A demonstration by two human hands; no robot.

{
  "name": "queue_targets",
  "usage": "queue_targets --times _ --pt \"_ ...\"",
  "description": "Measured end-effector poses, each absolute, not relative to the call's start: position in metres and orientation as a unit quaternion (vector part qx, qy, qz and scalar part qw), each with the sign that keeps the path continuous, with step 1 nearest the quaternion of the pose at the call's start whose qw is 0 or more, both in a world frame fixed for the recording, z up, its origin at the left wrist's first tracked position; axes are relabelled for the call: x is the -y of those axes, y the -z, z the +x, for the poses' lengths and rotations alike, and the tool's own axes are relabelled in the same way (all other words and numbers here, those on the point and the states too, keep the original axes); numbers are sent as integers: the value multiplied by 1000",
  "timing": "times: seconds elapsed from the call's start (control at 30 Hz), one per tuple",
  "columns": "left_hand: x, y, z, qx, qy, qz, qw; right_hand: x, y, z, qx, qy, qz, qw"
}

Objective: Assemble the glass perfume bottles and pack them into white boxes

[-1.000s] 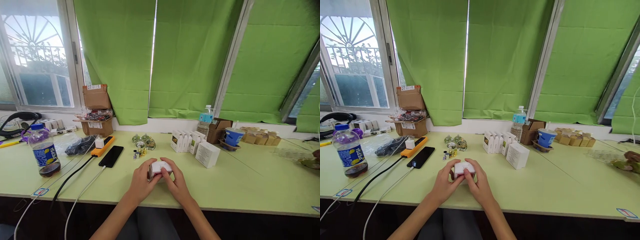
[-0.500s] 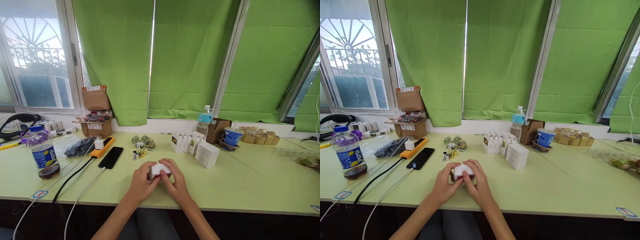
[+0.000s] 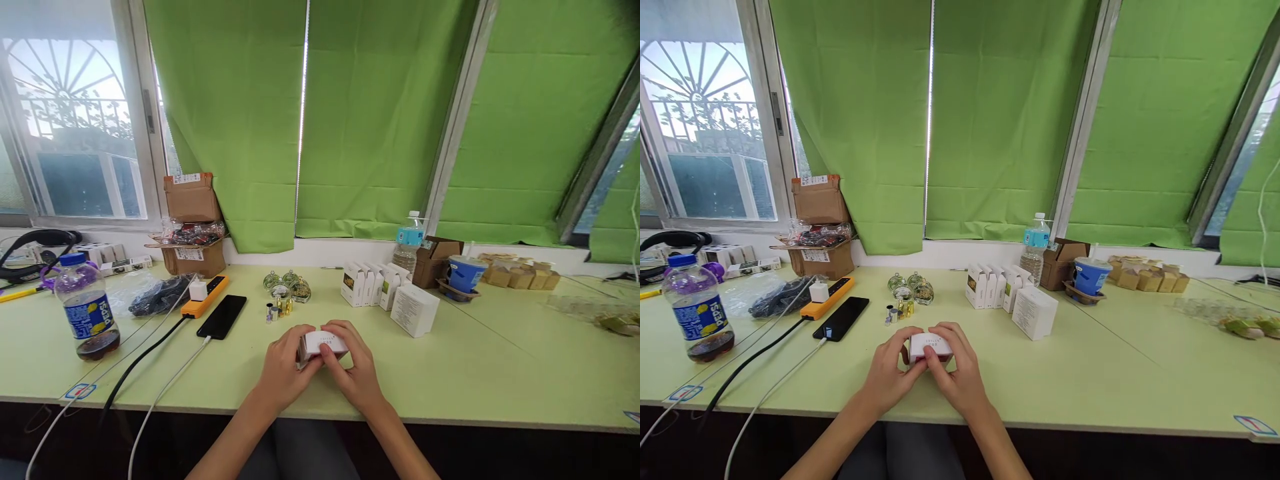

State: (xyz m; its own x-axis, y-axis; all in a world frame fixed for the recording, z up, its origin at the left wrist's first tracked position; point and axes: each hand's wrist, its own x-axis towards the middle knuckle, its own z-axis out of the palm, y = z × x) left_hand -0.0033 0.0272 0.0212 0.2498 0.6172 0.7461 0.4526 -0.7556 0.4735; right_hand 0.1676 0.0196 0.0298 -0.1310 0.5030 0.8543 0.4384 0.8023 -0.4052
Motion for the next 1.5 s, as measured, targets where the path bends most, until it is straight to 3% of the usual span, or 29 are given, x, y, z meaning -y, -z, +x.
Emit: queue_targets --times 0.93,1.5 --pt "-26 -21 -2 -314 -517 796 2 -17 -32 167 740 -101 -298 594" --pt "-12 -24 1 -207 -464 844 -172 -12 -26 171 606 -390 -343 602"
